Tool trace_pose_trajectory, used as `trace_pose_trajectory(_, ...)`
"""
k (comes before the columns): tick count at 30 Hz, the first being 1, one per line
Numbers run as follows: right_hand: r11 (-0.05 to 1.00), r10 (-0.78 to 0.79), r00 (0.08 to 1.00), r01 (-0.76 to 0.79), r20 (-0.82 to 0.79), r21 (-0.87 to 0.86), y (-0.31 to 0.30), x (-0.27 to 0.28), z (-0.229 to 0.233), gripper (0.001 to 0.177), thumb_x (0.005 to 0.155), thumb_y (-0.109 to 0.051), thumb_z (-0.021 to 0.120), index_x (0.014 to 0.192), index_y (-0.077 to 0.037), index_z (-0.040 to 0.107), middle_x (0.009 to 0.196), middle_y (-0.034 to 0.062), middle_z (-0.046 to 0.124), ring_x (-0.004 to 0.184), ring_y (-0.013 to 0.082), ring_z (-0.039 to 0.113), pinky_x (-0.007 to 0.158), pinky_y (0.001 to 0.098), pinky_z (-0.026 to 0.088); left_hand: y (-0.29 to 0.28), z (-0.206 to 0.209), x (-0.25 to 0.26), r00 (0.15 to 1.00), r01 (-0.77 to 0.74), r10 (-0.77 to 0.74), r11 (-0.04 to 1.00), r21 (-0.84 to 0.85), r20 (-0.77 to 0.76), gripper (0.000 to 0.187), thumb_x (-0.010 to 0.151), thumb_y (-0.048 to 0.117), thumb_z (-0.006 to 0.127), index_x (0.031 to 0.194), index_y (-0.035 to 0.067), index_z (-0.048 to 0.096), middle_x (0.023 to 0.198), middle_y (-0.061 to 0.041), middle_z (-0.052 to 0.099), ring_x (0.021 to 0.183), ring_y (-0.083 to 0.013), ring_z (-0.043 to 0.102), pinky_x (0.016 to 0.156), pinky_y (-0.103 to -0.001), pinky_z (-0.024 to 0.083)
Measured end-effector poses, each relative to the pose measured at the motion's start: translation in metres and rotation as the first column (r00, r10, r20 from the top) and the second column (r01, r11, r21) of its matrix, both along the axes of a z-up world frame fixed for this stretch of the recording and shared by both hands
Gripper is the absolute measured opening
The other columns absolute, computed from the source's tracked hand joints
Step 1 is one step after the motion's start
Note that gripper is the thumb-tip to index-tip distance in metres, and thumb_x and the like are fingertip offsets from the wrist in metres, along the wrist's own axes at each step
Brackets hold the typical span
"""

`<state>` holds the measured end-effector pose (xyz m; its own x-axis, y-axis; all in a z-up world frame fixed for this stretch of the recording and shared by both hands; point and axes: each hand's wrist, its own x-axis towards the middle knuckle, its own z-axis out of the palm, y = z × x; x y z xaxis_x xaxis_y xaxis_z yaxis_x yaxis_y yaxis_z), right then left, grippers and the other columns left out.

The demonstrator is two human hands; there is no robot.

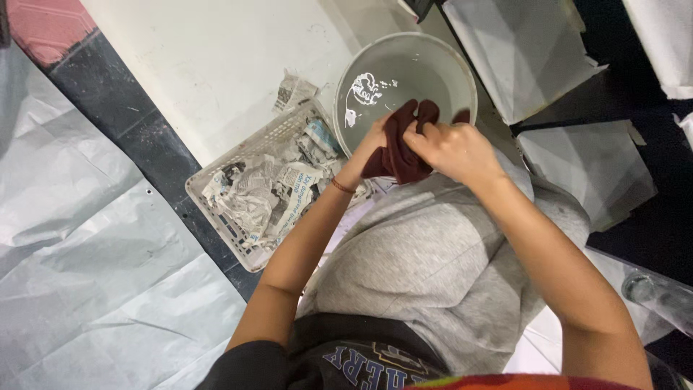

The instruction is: The person unwraps glassware from newspaper, washes it in a bucket of water, dries it with a cloth, and places it on a shelf. The person repeats this process for multiple items including glasses and mugs.

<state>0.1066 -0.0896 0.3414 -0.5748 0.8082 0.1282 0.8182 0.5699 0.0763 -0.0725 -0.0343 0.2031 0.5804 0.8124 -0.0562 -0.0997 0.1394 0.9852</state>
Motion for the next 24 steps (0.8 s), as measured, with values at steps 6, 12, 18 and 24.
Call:
trace_pose_trajectory(6, 0.871, -0.491, 0.558, 0.291, -0.669, -0.397, -0.011, -0.020, -0.049, 0.043, 0.086, 0.000, 0.063, 0.129, -0.003, 0.060, 0.110, 0.0160, 0.069, 0.098, 0.0312, 0.069, 0.082, 0.0444, 0.057, 0.000, 0.037, -0.006, 0.935, -0.352, 0.354, 0.930, 0.103, 0.002, 0.036, 0.101, 0.018, 0.055, 0.131, 0.001, 0.063, 0.117, -0.012, 0.073, 0.111, -0.0189, 0.069, 0.100, -0.030, 0.054)
trace_pose_trajectory(12, 0.223, -0.968, -0.223, -0.562, -0.114, -0.797, -0.028, -0.039, -0.084, 0.034, 0.090, -0.006, 0.064, 0.124, -0.008, 0.063, 0.105, 0.0117, 0.069, 0.096, 0.0266, 0.069, 0.079, 0.0410, 0.058, -0.002, 0.085, -0.005, 0.908, -0.409, 0.390, 0.751, 0.518, 0.152, 0.017, 0.103, 0.019, 0.056, 0.099, 0.004, 0.063, 0.101, -0.009, 0.063, 0.093, -0.0213, 0.062, 0.086, -0.031, 0.050)
trace_pose_trajectory(18, 0.851, -0.499, 0.568, 0.180, -0.654, -0.493, -0.016, -0.024, -0.054, 0.026, 0.093, -0.011, 0.065, 0.119, -0.013, 0.067, 0.101, 0.0073, 0.070, 0.094, 0.0220, 0.070, 0.076, 0.0376, 0.059, 0.000, 0.049, -0.009, 0.984, -0.168, 0.156, 0.974, -0.150, -0.084, 0.024, 0.105, 0.022, 0.056, 0.106, -0.001, 0.062, 0.099, -0.011, 0.067, 0.070, -0.0214, 0.049, 0.063, -0.035, 0.040)
trace_pose_trajectory(24, 0.999, 0.034, 0.992, -0.032, -0.119, 0.024, 0.002, -0.012, -0.015, 0.026, 0.085, -0.007, 0.069, 0.111, -0.013, 0.066, 0.079, 0.0051, 0.062, 0.071, 0.0207, 0.067, 0.053, 0.0348, 0.054, 0.003, -0.052, -0.013, 0.989, 0.124, -0.086, 0.928, -0.352, 0.121, 0.032, 0.099, 0.016, 0.061, 0.126, 0.000, 0.061, 0.116, -0.005, 0.069, 0.104, -0.0139, 0.063, 0.090, -0.034, 0.056)
